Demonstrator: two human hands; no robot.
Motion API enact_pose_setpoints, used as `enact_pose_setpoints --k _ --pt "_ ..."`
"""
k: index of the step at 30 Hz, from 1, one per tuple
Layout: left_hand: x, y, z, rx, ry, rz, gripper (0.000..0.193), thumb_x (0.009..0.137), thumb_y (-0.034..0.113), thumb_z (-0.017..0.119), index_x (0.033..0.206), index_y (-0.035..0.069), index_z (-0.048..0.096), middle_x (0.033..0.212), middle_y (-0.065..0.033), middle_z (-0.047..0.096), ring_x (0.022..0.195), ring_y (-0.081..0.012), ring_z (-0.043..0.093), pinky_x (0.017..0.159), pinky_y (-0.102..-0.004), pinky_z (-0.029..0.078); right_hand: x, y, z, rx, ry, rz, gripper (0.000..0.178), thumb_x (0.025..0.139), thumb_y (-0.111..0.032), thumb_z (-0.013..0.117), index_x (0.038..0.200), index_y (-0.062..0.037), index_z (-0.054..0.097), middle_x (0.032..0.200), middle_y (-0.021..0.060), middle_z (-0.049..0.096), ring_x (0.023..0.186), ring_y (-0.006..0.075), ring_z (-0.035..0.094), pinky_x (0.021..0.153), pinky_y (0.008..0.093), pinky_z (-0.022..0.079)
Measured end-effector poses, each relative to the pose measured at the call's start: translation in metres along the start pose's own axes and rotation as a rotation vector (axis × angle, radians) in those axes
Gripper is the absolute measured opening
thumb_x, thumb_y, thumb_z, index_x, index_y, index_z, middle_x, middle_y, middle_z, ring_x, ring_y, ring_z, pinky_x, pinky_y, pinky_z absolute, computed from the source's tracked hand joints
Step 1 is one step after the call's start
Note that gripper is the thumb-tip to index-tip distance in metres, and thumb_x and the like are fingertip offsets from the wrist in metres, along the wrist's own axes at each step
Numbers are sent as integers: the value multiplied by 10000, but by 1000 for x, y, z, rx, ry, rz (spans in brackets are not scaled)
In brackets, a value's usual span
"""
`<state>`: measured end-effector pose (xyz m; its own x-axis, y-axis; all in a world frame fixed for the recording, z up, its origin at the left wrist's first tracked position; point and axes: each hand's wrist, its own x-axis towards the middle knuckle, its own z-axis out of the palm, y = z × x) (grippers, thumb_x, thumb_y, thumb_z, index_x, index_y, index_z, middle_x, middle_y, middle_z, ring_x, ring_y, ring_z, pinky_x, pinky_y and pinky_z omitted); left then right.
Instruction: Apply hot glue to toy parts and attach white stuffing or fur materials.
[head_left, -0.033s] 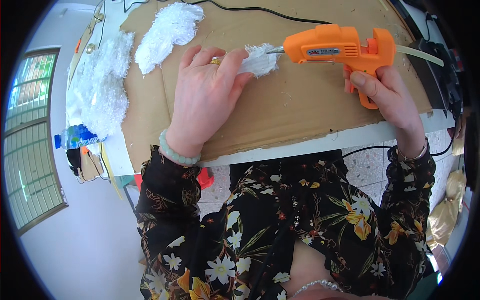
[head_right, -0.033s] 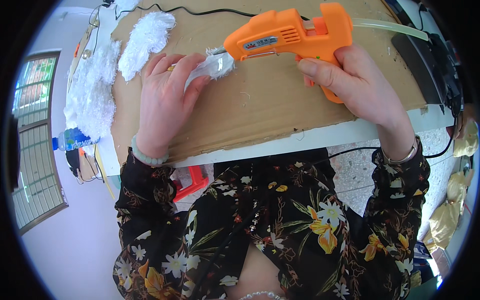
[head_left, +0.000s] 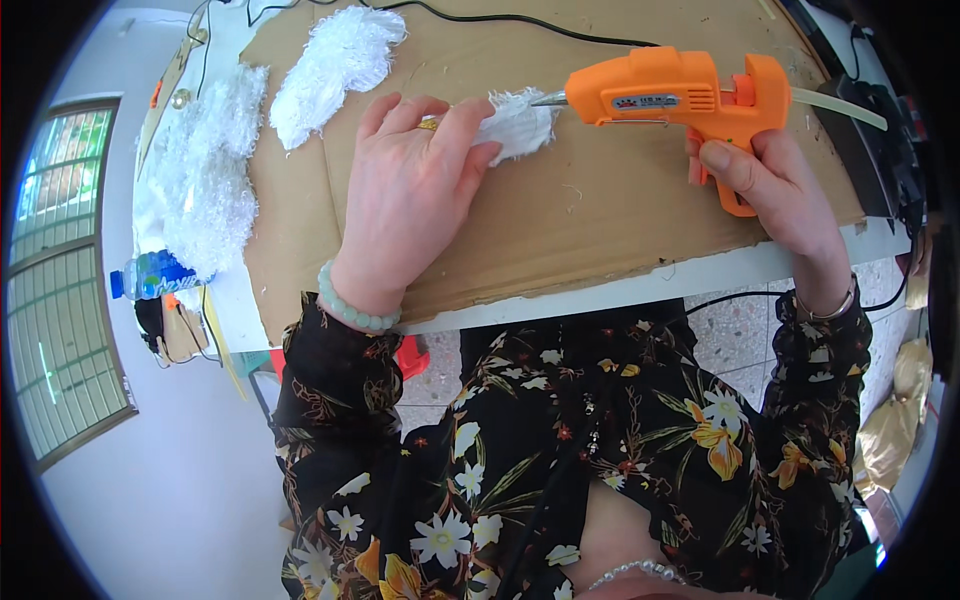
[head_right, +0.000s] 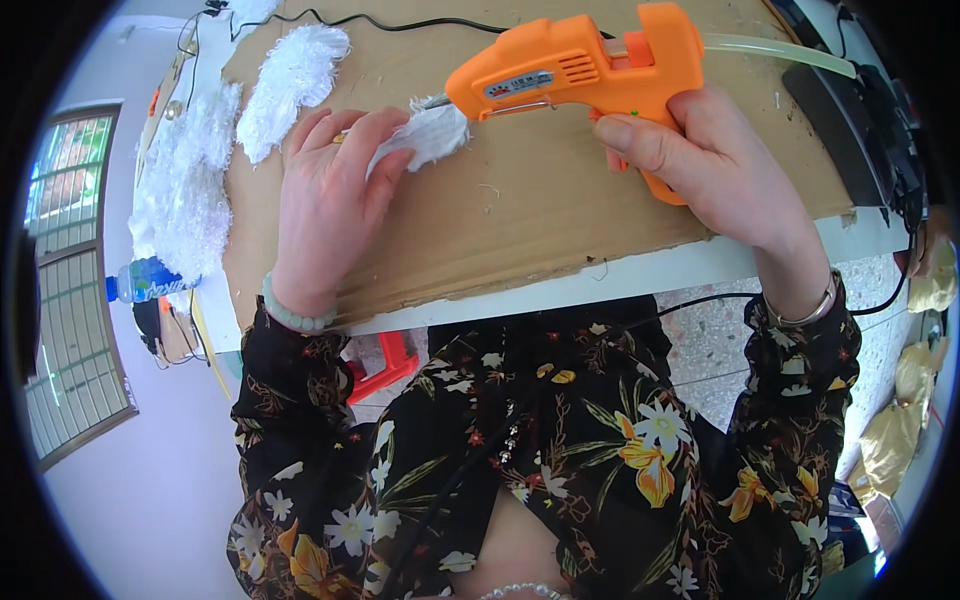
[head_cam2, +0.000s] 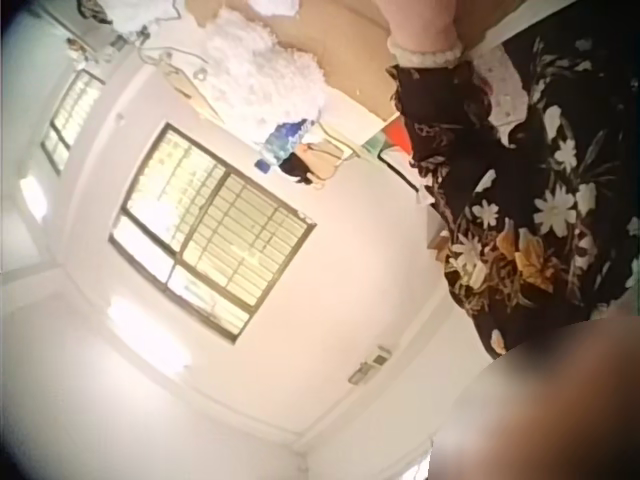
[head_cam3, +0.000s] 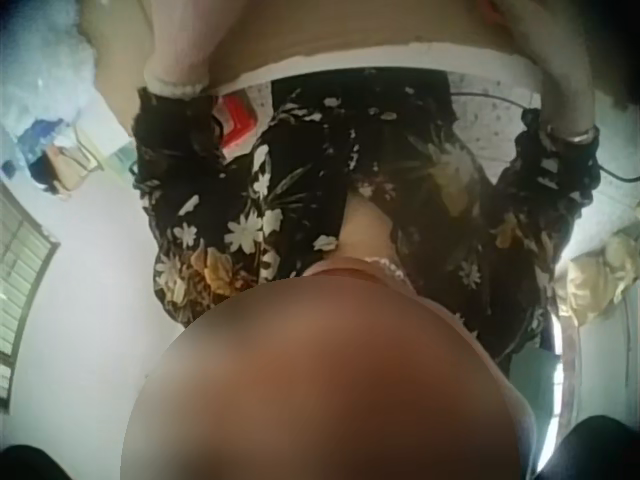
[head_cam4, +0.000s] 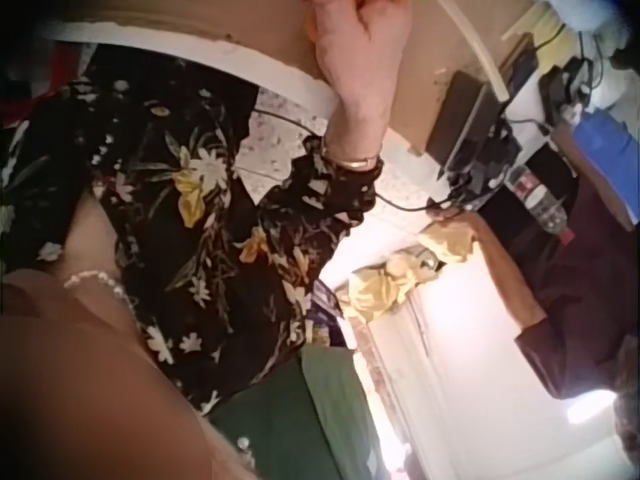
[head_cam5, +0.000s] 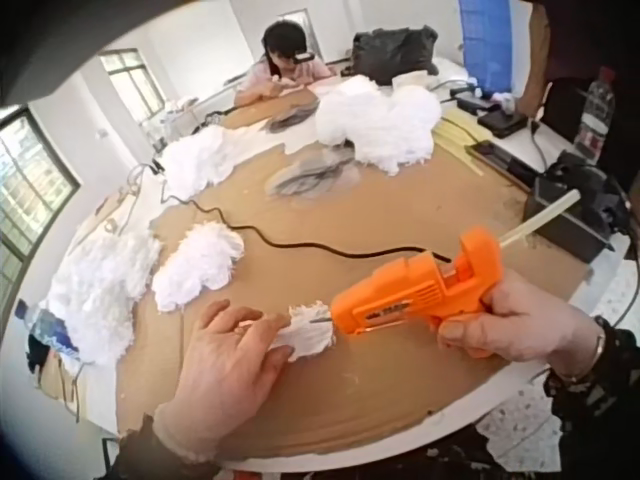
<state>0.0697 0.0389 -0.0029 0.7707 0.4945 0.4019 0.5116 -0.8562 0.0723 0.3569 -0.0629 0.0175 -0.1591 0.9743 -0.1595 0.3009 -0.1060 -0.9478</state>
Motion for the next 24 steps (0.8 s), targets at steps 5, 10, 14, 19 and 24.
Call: enact_pose_setpoints --k 5,10,14,19,24 --pt "-4 -3 -5 -104 -22 -58 240 799 151 673 1018 82 603 635 -66 612 858 -296 623 863 -460 425 -1 -1 2 -13 -15 82 308 931 -296 553 1055 -16 569 842 17 579 785 91 524 706 230 395" --pt "0 6 -7 9 -50 -91 371 701 207 760 1021 94 609 787 -69 650 1006 -325 584 886 -454 404 2 8 1 -35 -23 29 302 933 -287 551 1060 -14 569 849 22 582 790 88 523 701 228 393" --pt "4 10 -8 -1 54 -52 388 627 190 789 968 111 621 972 -51 634 1085 -312 536 930 -473 376 5 7 4 -21 -40 64 311 926 -293 559 1065 -16 569 852 23 582 789 90 521 702 230 394" --pt "1 13 1 70 113 157 263 618 132 764 843 129 629 1020 -16 600 1086 -277 521 986 -531 327 6 15 9 -7 86 -116 313 907 -334 599 813 -35 586 647 -35 469 581 56 412 514 237 326" --pt "8 9 8 26 77 181 165 667 86 722 796 105 621 999 -26 612 1007 -259 563 960 -501 374 6 16 10 -8 92 -75 312 905 -342 598 822 -42 580 650 -39 472 568 49 412 504 229 327"
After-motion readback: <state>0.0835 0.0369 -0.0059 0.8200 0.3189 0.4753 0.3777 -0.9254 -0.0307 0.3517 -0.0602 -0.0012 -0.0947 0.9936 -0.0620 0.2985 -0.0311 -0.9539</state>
